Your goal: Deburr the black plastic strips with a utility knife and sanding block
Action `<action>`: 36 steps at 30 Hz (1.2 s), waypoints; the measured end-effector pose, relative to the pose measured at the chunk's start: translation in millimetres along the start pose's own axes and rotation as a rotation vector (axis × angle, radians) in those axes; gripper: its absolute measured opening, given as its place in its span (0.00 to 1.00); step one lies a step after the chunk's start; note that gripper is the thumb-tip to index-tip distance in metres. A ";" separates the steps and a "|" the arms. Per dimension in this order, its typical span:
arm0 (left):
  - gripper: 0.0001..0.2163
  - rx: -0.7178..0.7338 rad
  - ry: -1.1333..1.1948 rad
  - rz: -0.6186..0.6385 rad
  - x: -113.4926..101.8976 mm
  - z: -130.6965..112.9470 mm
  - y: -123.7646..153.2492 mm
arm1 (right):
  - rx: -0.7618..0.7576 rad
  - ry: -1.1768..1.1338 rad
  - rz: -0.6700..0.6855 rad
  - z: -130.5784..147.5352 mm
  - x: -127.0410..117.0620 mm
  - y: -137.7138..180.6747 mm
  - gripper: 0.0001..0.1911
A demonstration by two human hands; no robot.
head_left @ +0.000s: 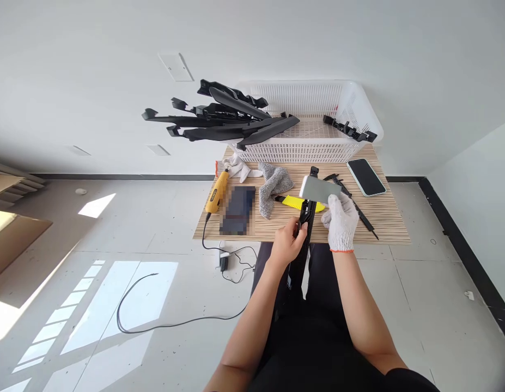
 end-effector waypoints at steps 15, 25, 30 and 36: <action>0.12 0.005 0.012 0.021 1.8 -0.7 2.5 | -0.003 -0.054 -0.009 -4.5 -5.8 -11.9 0.23; 0.11 -0.003 0.007 0.011 1.5 0.2 2.6 | 0.015 0.009 0.011 -2.1 -2.3 -9.7 0.23; 0.11 0.009 0.006 0.015 1.4 -1.0 3.3 | 0.001 0.008 -0.037 -0.5 -4.8 -8.8 0.23; 0.11 0.004 0.006 0.018 1.3 -1.4 2.4 | -0.022 -0.037 -0.017 -0.6 -5.1 -9.1 0.23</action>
Point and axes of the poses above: each hand's wrist, its own y-axis away from the middle knuckle, its own x-axis out of the palm, z = x × y, the point moved 8 cm from there along -y, towards the middle knuckle, and after that the axes turned 14 degrees about -x, right-handed, at the moved point
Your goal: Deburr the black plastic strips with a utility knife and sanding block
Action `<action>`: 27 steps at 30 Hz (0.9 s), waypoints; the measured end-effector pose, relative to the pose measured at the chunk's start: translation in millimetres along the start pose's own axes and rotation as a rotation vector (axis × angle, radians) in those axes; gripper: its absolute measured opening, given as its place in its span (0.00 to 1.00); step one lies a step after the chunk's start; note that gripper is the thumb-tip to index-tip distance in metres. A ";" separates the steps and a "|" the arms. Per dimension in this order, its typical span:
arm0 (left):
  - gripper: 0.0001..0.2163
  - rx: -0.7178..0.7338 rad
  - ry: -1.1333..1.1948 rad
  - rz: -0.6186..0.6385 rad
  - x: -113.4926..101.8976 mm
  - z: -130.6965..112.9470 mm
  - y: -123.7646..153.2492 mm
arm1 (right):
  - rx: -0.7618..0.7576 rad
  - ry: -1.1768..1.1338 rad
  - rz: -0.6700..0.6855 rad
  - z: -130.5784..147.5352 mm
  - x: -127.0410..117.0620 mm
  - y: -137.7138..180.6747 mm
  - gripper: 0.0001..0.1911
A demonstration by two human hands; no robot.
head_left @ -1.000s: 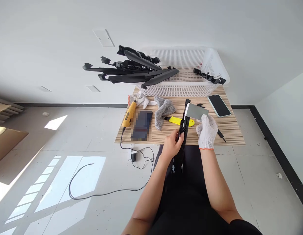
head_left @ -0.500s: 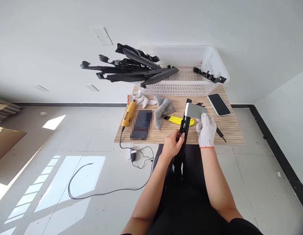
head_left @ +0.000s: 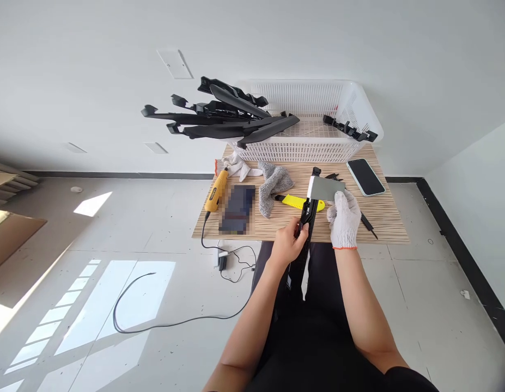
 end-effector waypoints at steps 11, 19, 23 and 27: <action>0.12 0.018 -0.017 -0.015 0.1 1.0 -0.9 | 0.015 0.154 0.220 6.9 -4.0 5.3 0.20; 0.12 0.005 -0.021 -0.014 -1.2 1.1 -1.2 | -0.005 0.241 0.249 11.0 -10.6 6.7 0.20; 0.12 -0.003 -0.016 -0.030 -2.7 1.9 -1.8 | -0.048 0.229 0.129 14.5 -20.8 4.4 0.21; 0.12 0.006 -0.017 -0.018 -2.4 0.9 -1.5 | -0.007 0.301 0.293 7.7 -11.8 6.5 0.22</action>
Point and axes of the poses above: each hand's wrist, its own y-axis away from the middle knuckle, its own x-axis out of the palm, z = x × y, the point moved 8 cm from there along -y, towards the middle knuckle, and after that the axes turned 14 degrees about -x, right-handed, at the moved point
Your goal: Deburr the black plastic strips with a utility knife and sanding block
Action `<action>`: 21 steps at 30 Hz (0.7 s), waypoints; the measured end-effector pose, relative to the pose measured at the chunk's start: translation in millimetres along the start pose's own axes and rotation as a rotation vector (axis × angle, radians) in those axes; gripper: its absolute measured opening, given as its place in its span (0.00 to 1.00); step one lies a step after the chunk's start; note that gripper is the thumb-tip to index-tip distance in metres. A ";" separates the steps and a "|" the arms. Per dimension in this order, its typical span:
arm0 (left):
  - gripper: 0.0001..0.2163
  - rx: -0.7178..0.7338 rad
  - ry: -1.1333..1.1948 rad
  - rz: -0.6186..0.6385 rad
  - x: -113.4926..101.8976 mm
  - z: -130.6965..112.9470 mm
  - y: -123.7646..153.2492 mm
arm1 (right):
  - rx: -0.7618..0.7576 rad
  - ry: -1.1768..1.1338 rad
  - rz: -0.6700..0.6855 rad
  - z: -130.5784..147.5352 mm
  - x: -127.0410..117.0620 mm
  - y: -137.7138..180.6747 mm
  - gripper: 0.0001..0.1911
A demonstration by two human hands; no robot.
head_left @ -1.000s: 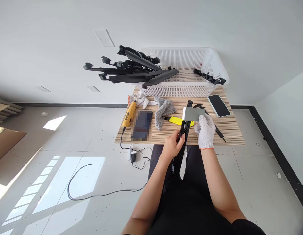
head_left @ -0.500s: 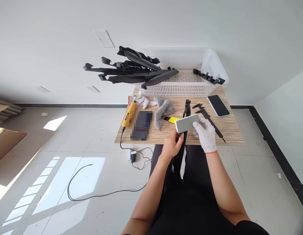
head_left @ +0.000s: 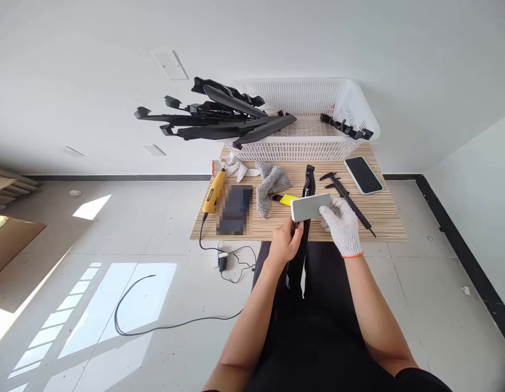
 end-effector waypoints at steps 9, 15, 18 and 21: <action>0.11 0.029 0.007 -0.006 1.2 1.0 0.4 | 0.001 -0.039 -0.014 1.2 -0.8 -2.7 0.23; 0.12 0.043 0.028 -0.031 -0.6 2.3 -0.8 | -0.009 -0.067 -0.039 1.3 -2.7 -2.8 0.23; 0.11 0.046 0.022 -0.024 -0.5 1.6 -1.0 | -0.005 -0.080 -0.044 0.3 -2.7 -3.2 0.23; 0.11 0.046 0.026 -0.023 -0.8 1.0 -0.9 | -0.027 -0.116 -0.137 0.6 -9.1 -3.8 0.23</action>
Point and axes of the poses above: each hand's wrist, its own y-axis away from the middle knuckle, its own x-axis out of the palm, z = x × y, the point moved 8 cm from there along -y, towards the middle knuckle, and after that the axes turned 14 degrees about -x, right-handed, at the moved point
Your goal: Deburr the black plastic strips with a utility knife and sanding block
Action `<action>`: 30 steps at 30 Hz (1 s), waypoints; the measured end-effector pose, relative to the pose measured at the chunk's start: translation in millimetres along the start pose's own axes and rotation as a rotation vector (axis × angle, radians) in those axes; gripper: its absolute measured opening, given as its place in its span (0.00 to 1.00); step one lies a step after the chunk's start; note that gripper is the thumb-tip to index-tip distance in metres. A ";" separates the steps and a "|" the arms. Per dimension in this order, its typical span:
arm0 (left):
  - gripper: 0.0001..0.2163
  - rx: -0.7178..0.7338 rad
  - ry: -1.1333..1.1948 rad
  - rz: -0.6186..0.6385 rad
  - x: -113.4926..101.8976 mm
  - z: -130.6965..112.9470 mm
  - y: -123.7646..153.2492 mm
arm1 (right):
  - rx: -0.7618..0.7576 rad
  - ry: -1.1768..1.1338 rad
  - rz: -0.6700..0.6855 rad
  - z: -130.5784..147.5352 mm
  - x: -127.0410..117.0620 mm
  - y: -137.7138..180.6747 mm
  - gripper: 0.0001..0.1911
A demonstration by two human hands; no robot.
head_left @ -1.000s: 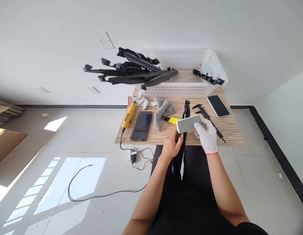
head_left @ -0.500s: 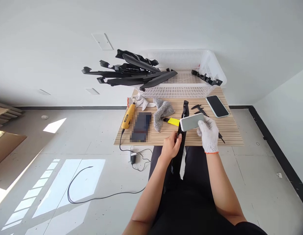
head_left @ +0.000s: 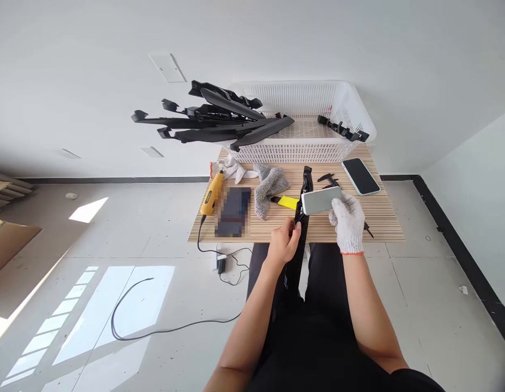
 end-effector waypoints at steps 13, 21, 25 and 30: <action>0.11 -0.028 -0.001 0.010 0.3 0.2 -0.4 | -0.006 0.011 0.015 1.2 1.8 1.0 0.21; 0.11 -0.008 0.010 0.009 -1.3 -1.9 -0.5 | -0.013 -0.011 -0.022 -0.9 -1.3 -1.1 0.23; 0.10 -0.003 0.008 0.014 -0.8 -3.7 0.1 | 0.020 0.013 0.139 -2.1 10.7 0.9 0.22; 0.11 -0.018 0.000 -0.004 -1.3 -1.7 0.3 | -0.018 0.004 -0.015 3.2 -1.0 0.3 0.22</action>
Point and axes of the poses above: each hand's wrist, its own y-axis away from the middle knuckle, its own x-axis out of the palm, z = x × y, the point moved 8 cm from there along -y, towards the middle knuckle, and after that the axes turned 14 degrees about -x, right-handed, at the moved point
